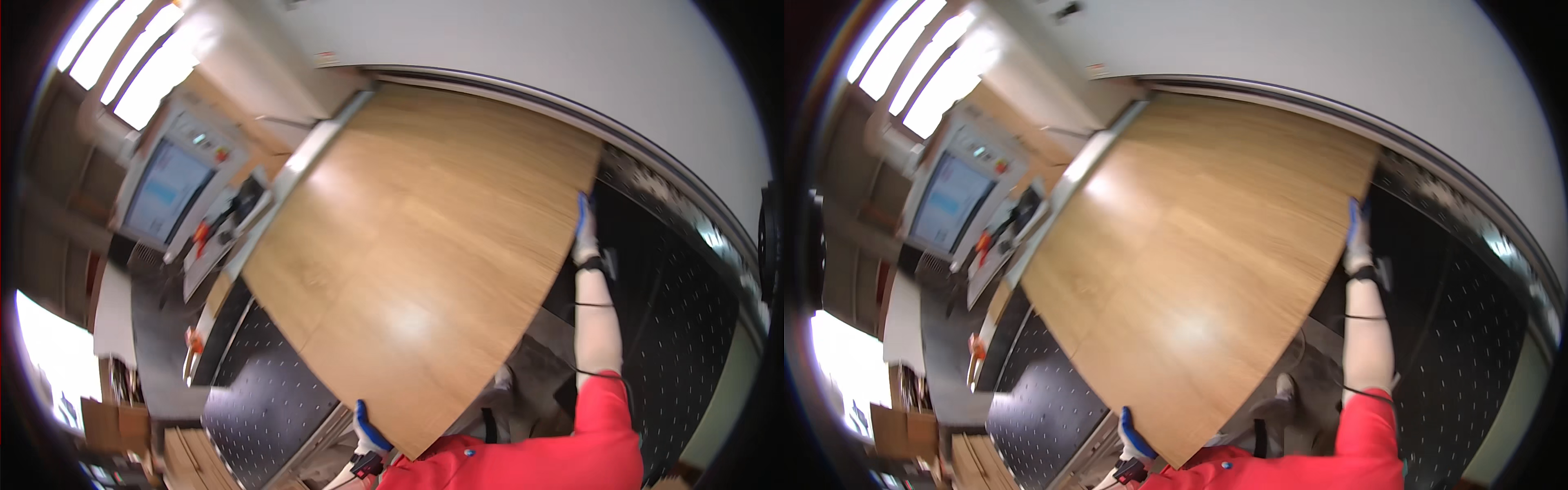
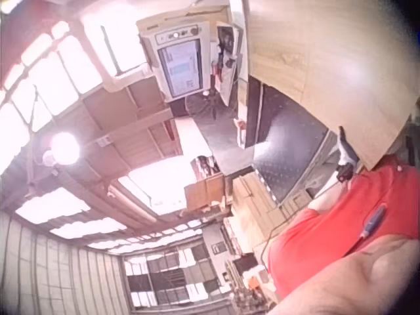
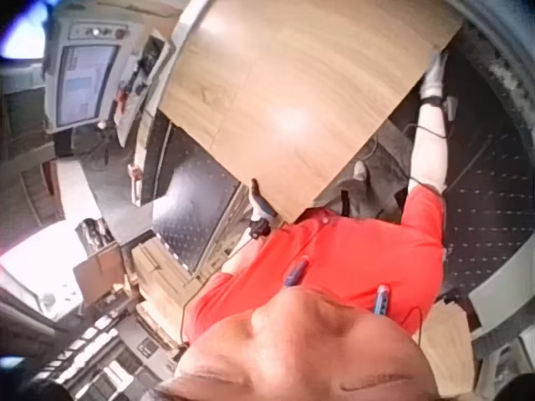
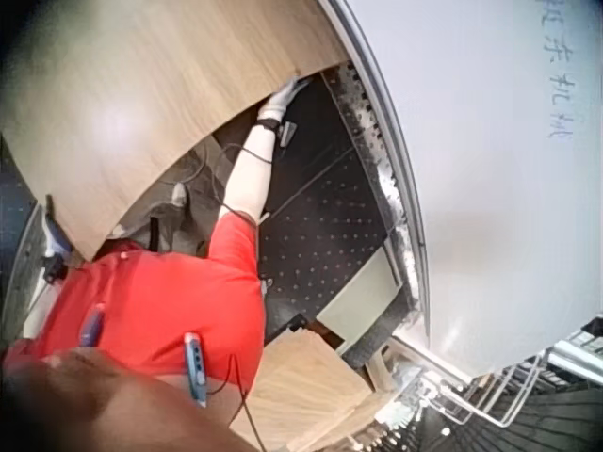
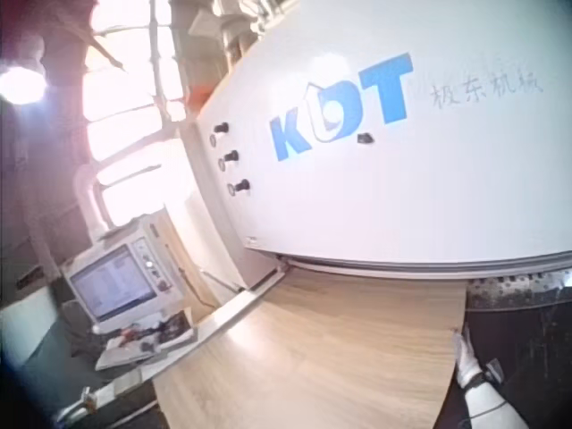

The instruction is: Moving wooden furniture panels from pallets to a processing machine and then onto another stack.

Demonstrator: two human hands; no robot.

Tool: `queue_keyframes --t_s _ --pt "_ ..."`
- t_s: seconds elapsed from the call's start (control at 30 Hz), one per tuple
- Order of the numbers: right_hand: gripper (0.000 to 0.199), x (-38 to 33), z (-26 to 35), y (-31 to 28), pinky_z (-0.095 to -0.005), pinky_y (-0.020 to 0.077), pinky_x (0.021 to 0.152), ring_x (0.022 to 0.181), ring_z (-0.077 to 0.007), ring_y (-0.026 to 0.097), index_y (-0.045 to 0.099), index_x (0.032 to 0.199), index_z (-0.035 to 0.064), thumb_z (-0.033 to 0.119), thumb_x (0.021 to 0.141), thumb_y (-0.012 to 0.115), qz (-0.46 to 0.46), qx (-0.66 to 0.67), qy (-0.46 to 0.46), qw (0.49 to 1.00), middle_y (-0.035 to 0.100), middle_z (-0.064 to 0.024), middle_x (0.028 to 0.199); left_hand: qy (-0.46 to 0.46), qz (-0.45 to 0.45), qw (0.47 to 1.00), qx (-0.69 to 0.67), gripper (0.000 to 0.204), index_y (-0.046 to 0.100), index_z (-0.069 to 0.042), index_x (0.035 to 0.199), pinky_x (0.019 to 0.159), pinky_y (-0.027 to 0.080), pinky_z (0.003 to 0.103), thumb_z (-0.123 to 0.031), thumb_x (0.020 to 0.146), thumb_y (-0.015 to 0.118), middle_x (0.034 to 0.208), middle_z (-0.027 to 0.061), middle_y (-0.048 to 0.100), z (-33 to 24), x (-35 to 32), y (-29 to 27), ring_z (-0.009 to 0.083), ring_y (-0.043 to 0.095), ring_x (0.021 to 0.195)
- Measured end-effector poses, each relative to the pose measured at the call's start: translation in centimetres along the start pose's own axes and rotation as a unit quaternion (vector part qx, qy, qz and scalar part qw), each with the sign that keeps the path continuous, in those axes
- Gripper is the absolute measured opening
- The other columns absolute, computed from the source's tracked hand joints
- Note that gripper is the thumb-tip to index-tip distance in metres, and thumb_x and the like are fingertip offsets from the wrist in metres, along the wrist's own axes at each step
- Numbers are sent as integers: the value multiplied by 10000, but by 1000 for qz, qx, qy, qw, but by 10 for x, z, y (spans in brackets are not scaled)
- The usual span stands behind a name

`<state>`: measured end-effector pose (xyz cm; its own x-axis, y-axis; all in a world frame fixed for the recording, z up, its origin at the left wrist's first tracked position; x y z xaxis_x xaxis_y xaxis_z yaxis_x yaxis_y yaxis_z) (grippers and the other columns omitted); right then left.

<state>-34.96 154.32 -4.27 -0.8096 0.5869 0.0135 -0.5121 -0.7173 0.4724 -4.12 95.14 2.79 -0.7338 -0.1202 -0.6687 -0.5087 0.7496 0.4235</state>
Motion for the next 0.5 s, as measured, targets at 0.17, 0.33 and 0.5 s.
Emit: queue_keyframes --t_s 0.17,0.33,0.5 --pt "618 -129 21 44 -342 366 1107 1303 -206 468 396 1466 3 258 959 642 -27 -78 -5 997 481 -82 1445 -38 55 990 -122 627 428 -63 1446 1106 394 479 -477 986 522 1431 141 522 10 6 -18 320 511 1291" --pt "623 -384 7 112 -356 341 1130 1331 -218 446 361 1494 36 284 985 621 20 -57 123 991 455 -86 1477 -50 90 978 -184 567 422 -47 1419 1052 461 445 -402 999 561 1373 137 562 21 23 -35 296 573 1223" --pt "568 -512 -44 139 -417 405 1074 1269 -271 512 427 1433 11 372 1011 546 -2 -43 190 981 511 -105 1426 -28 90 988 -125 654 317 -73 1456 1021 473 405 -402 977 618 1370 113 532 28 37 -49 242 562 1214"
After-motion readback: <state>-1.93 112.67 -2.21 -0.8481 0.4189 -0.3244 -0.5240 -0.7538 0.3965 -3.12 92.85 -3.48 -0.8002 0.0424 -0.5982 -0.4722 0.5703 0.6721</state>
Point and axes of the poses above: each hand's wrist, its own x-axis towards the middle knuckle, its own y-axis out of the palm, z = x × y, the point moved 3 cm from there along x, towards the middle knuckle
